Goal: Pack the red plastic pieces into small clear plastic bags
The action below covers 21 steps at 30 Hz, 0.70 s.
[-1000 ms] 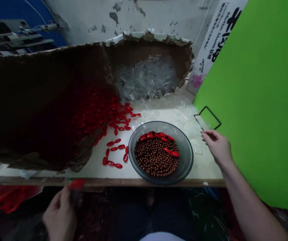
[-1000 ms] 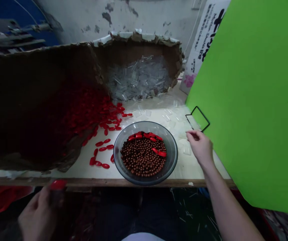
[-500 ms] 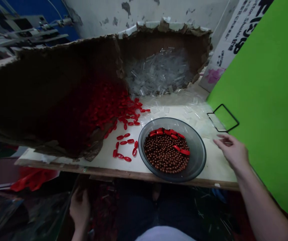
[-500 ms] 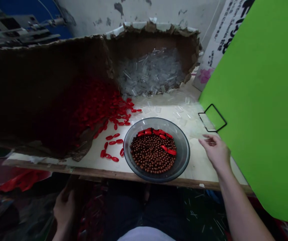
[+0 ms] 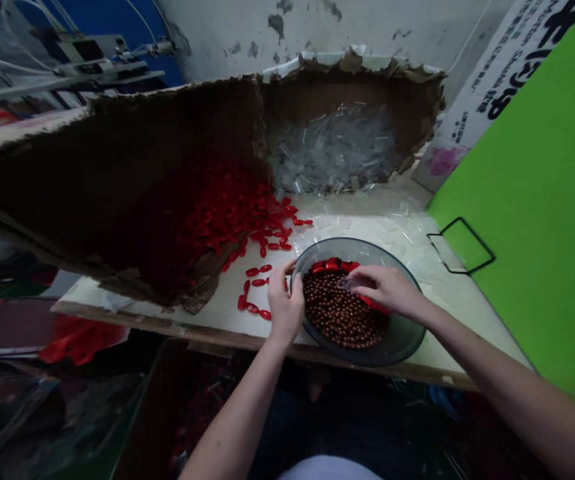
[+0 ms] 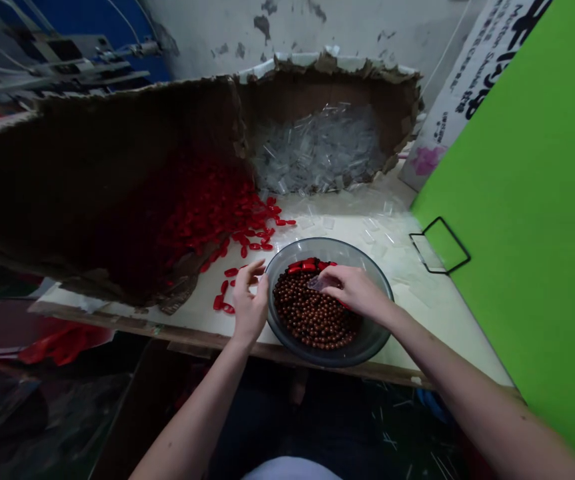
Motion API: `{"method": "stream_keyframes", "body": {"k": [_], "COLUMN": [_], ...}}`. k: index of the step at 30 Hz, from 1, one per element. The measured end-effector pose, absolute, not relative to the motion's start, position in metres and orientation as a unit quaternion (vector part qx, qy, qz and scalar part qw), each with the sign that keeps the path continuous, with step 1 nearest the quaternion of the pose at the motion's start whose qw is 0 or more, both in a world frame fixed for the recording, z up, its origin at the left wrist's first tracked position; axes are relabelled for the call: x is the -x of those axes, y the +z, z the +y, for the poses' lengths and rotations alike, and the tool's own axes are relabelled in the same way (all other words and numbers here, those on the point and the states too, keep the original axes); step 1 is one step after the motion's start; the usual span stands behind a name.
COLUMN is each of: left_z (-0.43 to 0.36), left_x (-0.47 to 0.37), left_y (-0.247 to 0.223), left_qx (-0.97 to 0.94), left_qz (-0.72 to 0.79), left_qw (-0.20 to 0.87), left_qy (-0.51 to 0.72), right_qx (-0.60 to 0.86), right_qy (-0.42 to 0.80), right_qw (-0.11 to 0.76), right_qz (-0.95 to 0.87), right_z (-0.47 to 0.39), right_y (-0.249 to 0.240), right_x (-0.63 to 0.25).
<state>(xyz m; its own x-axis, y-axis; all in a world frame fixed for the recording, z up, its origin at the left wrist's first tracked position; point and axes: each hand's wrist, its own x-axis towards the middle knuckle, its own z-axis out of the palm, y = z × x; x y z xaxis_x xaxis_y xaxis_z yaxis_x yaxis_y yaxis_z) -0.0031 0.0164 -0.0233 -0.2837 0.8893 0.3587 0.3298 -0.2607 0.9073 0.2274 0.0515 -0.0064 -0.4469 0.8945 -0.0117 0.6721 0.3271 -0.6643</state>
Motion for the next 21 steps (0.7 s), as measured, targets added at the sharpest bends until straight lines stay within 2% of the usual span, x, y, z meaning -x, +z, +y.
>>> {"method": "stream_keyframes", "body": {"k": [3,5,7,15,21], "left_z": [0.023,0.025,0.025,0.024,0.027], "left_x": [-0.006,-0.008,-0.009,-0.008,-0.006], "left_y": [-0.032,-0.035,-0.036,-0.039,-0.038], "left_qx": [-0.568,-0.569,-0.57,-0.576,-0.576], "left_qz": [0.551,0.553,0.558,0.56,0.565], "left_qw": [0.233,0.227,0.224,0.221,0.229], "left_qy": [0.565,0.564,0.56,0.554,0.546], "right_qx": [0.502,0.482,0.449,0.378,0.4], "right_qy": [0.094,0.046,0.055,0.199,0.533], "right_qw": [0.021,-0.022,-0.02,0.034,0.199], "right_qz": [-0.859,-0.875,-0.892,-0.903,-0.718], "right_z": [0.065,0.071,0.073,0.067,0.057], "right_y": [-0.021,-0.031,-0.04,-0.05,-0.035], "right_x": [-0.227,-0.22,-0.206,-0.173,-0.191]}}
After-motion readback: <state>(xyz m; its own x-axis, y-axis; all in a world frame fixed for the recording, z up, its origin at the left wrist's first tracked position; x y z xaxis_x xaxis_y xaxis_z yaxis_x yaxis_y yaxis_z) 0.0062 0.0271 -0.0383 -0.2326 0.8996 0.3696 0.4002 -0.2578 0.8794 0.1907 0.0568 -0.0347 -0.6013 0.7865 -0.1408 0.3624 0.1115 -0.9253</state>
